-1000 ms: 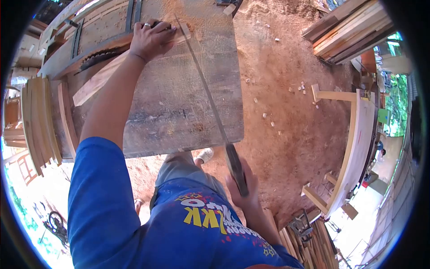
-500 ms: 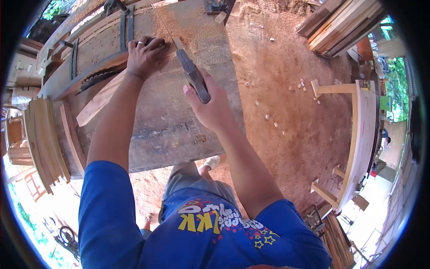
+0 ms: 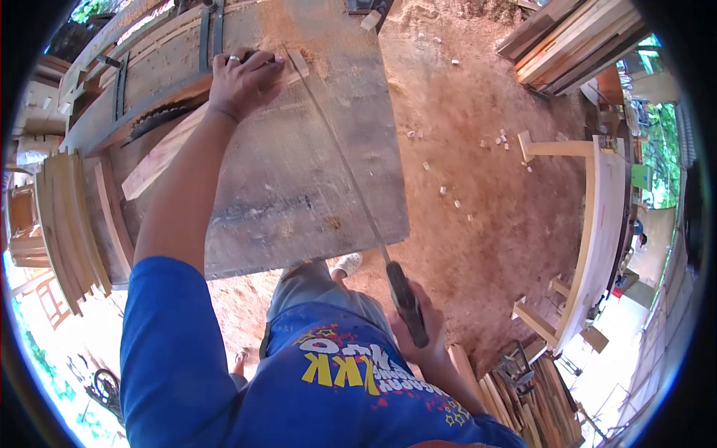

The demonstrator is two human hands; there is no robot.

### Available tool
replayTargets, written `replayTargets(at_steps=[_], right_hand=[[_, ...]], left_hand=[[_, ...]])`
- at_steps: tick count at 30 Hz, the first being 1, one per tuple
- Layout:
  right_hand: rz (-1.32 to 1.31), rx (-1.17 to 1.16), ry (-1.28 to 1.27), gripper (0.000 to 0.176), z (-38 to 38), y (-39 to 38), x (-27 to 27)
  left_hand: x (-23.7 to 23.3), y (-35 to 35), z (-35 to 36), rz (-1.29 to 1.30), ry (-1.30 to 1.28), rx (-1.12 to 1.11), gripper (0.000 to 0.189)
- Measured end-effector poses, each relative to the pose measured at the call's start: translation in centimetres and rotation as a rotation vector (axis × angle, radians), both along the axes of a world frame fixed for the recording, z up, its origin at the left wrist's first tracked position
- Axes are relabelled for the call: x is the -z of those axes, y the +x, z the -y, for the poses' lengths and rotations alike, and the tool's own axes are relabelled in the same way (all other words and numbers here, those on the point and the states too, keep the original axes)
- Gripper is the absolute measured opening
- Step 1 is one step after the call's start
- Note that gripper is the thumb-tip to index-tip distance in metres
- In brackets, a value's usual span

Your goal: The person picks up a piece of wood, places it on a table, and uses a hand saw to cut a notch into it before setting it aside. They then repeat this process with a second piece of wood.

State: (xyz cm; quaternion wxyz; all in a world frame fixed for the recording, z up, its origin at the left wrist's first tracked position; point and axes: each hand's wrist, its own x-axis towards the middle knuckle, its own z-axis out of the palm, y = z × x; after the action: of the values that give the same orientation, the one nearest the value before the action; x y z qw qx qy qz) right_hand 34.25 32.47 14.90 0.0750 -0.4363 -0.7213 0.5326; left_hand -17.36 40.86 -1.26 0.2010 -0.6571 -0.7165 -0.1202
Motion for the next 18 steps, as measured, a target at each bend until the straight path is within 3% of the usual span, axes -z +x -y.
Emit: replayTargets(at_steps=[4,8,10,14,18], right_hand=[[-0.144,-0.035,0.141,0.059,-8.0,-12.1,9.6],[-0.216,-0.008,0.095,0.054,-13.4,-23.4,9.0],[-0.191,0.015,-0.029,0.051,-13.8,-24.3,6.8],[-0.201,0.006,0.051,0.055,-13.1,-23.9,7.3],[-0.154,-0.045,0.13,0.06,-8.9,-14.9,7.2]], left_hand=[[-0.2,0.1,-0.3,0.024,-0.011,-0.003,0.041],[0.5,-0.5,-0.3,0.028,0.029,0.024,0.04],[-0.1,0.0,-0.2,0.041,-0.001,0.016,0.042],[-0.2,0.1,0.1,0.012,-0.045,-0.012,0.043],[0.2,-0.2,-0.3,0.007,-0.002,-0.017,0.041]])
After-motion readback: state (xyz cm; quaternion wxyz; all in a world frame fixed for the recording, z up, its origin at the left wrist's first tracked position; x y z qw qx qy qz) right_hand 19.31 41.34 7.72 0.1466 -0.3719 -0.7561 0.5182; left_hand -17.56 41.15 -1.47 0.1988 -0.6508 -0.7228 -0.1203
